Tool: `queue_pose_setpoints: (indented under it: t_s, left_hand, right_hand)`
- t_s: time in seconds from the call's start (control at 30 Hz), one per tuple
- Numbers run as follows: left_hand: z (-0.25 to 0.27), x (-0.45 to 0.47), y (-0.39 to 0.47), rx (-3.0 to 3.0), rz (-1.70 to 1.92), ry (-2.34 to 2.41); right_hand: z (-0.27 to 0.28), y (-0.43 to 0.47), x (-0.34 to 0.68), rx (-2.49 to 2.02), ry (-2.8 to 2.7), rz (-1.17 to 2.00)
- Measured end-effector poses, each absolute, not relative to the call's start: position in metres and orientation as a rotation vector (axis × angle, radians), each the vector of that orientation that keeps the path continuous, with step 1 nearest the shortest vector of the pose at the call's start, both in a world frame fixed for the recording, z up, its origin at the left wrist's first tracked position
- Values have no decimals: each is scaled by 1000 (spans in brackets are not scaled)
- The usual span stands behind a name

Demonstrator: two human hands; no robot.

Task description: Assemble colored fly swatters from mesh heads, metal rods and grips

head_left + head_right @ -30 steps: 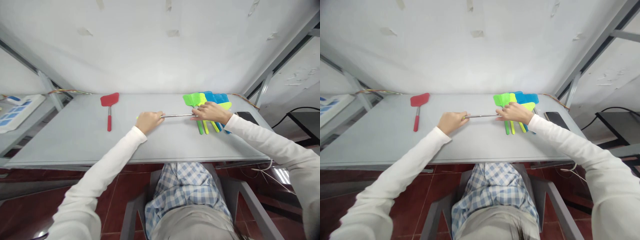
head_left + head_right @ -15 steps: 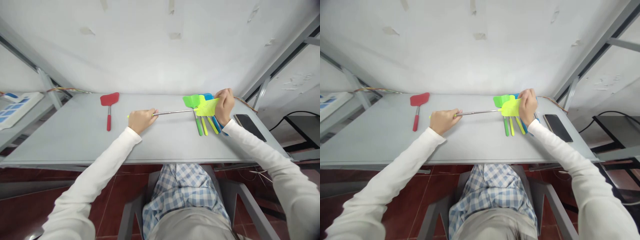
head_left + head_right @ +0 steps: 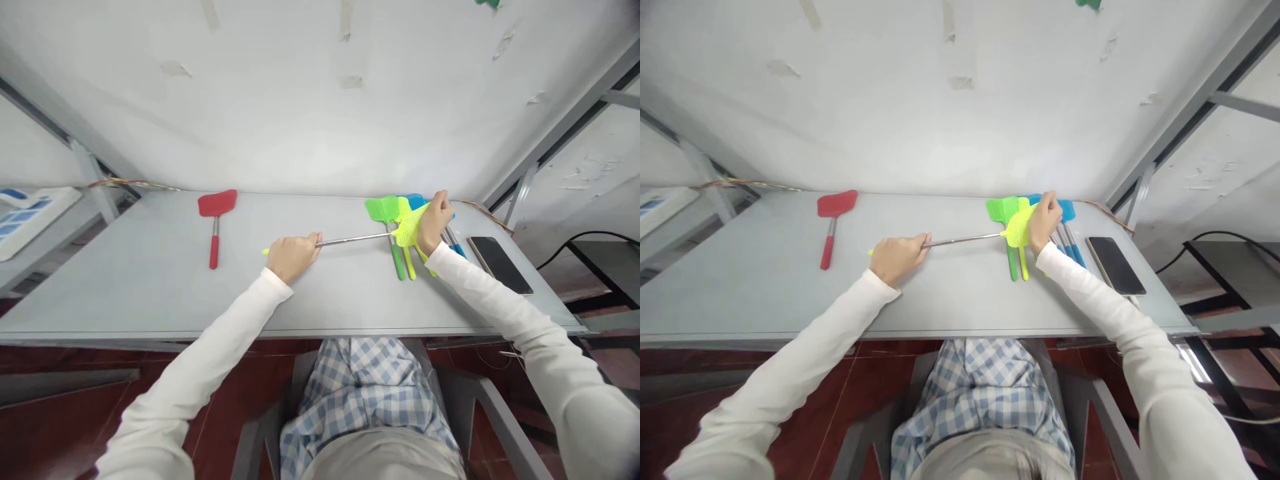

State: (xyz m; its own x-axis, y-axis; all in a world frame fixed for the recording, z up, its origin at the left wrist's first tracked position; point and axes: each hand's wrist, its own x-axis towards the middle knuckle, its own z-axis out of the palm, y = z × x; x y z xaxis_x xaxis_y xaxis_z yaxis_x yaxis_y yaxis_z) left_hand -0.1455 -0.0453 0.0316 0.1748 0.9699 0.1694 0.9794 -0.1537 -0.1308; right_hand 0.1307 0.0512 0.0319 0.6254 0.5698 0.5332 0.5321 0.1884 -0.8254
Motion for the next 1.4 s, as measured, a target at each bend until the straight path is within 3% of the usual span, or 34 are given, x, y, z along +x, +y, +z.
queue_pose_setpoints:
  t_s: [0.4,0.83,1.13,1.4]
  left_hand:
    - [33,-125,-37,-2305,-57,-1952]
    - [30,-101,-37,-2408,-156,-1930]
    - [14,-103,15,-2343,-420,-1775]
    - [-12,-104,19,-2386,-626,-1415]
  right_hand:
    - [44,67,151,-1518,-1108,-121]
    - [56,43,96,-1471,-1282,-180]
    - [17,23,106,-992,-2448,-767]
    - [4,21,114,-990,-2486,-888]
